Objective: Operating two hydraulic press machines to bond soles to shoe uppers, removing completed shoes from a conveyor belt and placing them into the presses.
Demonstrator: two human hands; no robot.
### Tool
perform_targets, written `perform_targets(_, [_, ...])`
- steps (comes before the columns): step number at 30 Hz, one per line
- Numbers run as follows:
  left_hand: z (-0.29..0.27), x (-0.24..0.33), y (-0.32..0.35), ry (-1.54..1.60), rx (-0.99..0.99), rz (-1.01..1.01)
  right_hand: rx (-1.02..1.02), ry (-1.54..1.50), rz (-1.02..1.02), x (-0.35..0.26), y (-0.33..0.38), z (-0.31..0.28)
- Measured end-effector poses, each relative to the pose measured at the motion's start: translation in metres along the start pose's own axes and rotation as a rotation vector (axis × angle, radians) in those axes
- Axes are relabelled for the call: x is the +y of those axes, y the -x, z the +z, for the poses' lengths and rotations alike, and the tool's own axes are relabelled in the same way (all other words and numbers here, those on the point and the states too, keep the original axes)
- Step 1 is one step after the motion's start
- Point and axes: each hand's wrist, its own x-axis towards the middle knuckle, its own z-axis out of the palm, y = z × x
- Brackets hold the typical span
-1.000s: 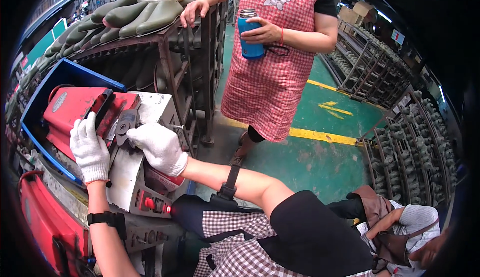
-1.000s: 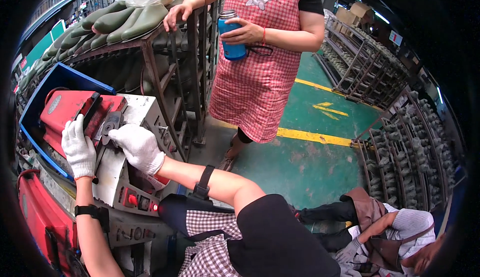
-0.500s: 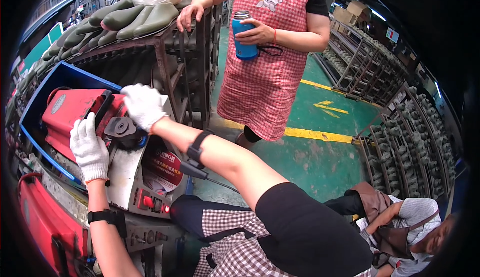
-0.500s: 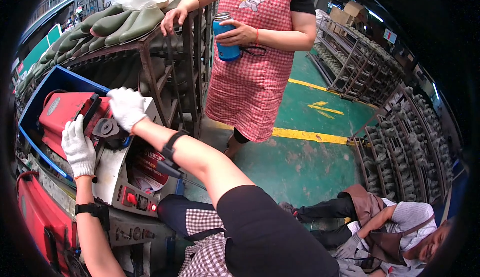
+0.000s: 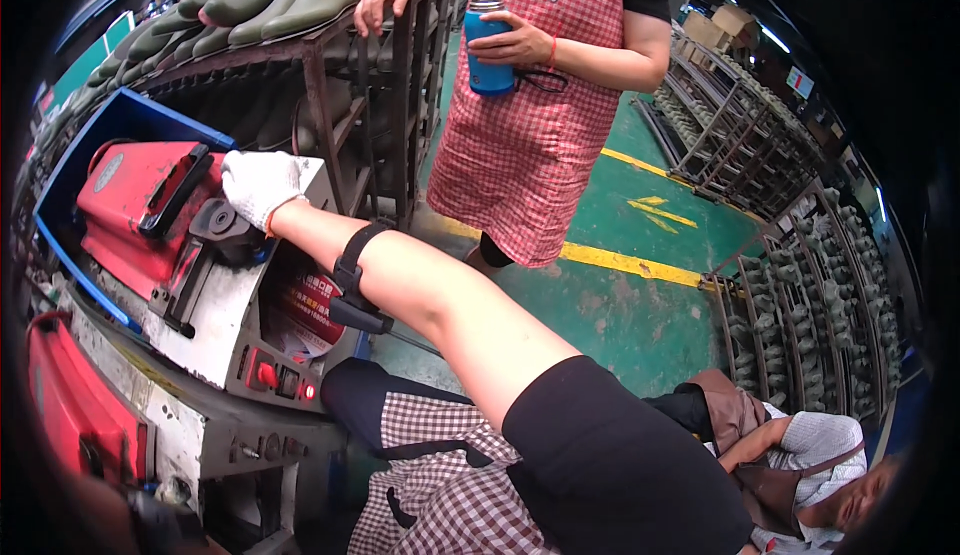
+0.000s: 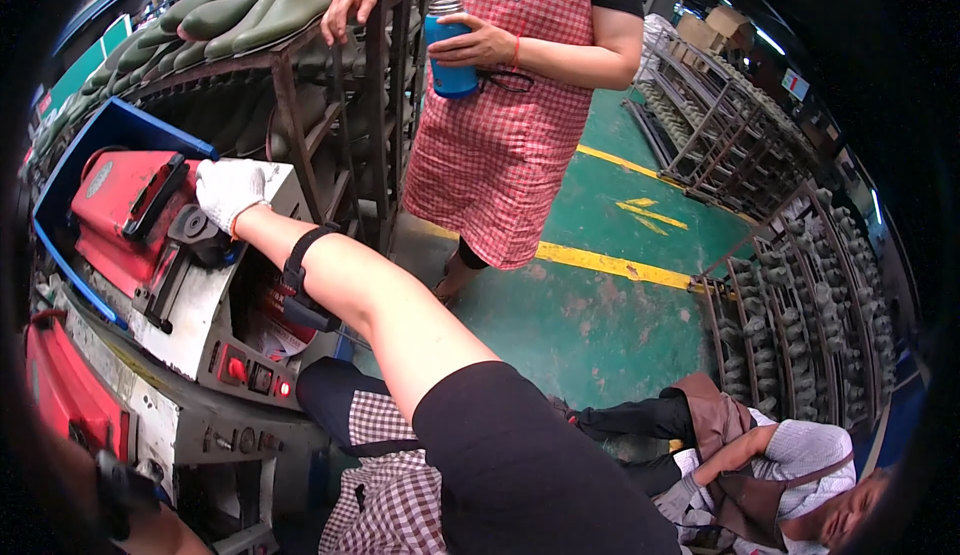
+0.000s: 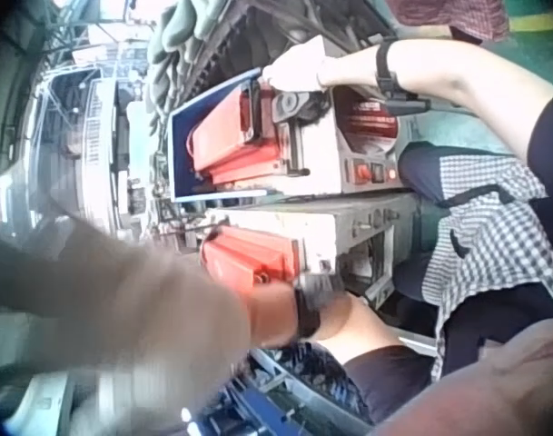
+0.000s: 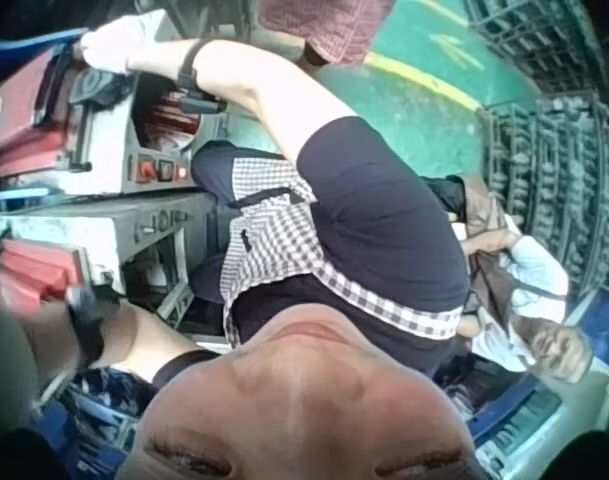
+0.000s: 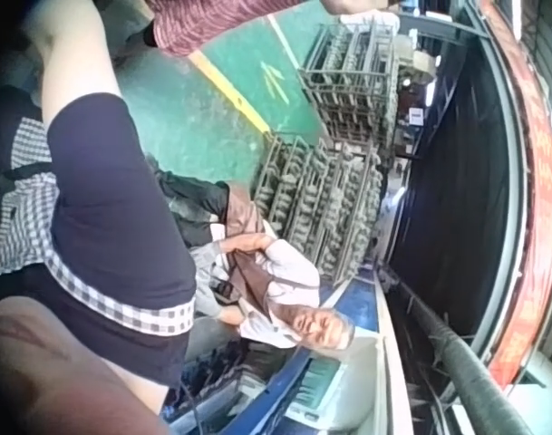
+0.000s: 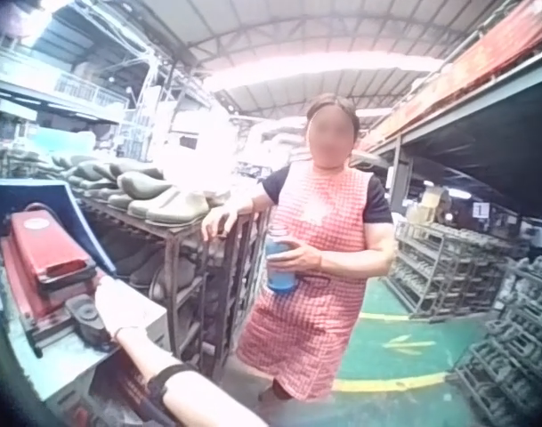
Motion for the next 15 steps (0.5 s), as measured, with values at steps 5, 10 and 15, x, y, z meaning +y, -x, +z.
perform_targets(5, [-0.006,0.025,0.014,-0.193,0.127,-0.042,0.005,-0.014,-0.042,0.004,-0.001,0.0])
perform_targets(10, [-0.011,0.042,0.021,-0.368,0.36,-0.067,-0.02,-0.015,-0.055,0.0,0.003,0.004])
perform_targets(15, [-0.015,0.055,0.029,-0.51,0.532,-0.113,-0.054,-0.026,-0.049,-0.008,0.004,0.003])
